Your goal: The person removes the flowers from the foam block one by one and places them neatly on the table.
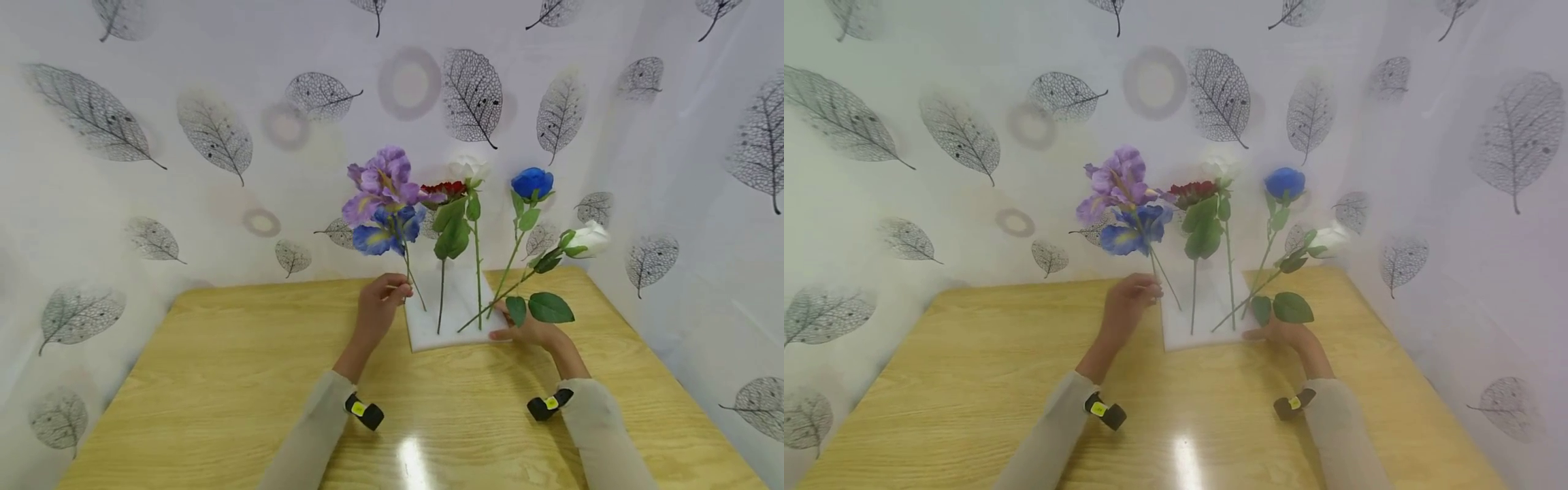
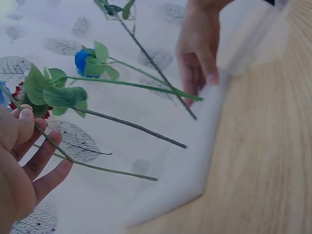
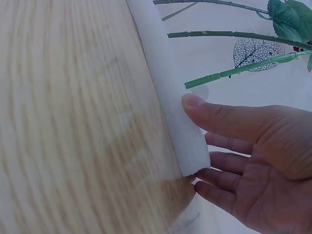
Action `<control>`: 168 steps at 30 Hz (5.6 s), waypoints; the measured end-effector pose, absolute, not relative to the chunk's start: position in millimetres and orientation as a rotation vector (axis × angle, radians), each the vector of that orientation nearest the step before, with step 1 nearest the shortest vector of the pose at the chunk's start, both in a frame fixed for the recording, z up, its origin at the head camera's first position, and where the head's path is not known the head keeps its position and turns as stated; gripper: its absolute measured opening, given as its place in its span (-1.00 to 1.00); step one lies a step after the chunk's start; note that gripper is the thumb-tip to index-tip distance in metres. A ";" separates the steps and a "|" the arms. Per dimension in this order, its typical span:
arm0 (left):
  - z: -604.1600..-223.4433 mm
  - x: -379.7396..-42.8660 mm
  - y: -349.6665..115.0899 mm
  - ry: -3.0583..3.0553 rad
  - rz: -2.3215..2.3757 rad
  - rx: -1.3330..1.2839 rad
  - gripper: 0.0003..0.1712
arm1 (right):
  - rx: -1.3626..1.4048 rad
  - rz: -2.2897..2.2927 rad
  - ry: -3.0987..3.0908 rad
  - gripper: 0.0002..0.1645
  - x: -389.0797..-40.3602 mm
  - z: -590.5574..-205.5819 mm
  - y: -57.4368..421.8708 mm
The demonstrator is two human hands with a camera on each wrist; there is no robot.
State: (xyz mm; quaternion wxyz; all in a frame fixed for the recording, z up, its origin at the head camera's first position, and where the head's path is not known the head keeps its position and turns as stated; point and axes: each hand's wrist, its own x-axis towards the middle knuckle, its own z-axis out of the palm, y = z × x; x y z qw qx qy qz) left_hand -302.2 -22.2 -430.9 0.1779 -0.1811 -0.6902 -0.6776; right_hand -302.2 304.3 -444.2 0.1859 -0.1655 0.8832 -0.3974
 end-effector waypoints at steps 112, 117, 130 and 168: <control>-449.9 -223.0 -256.9 -3.073 -1.567 0.150 -0.80 | -0.359 -1.080 2.529 0.19 -297.2 -455.3 306.9; -450.5 -223.2 -258.3 -3.081 -1.556 0.141 -0.78 | -0.370 -1.087 2.529 0.18 -296.1 -454.7 307.5; -444.0 -254.1 -220.4 -2.854 -1.738 0.057 -0.65 | -0.463 -1.088 2.572 0.14 -300.5 -451.1 306.0; -476.0 -330.8 5.5 -2.245 -2.198 -0.266 -0.66 | -0.502 -1.115 2.590 -0.02 -297.9 -447.0 303.7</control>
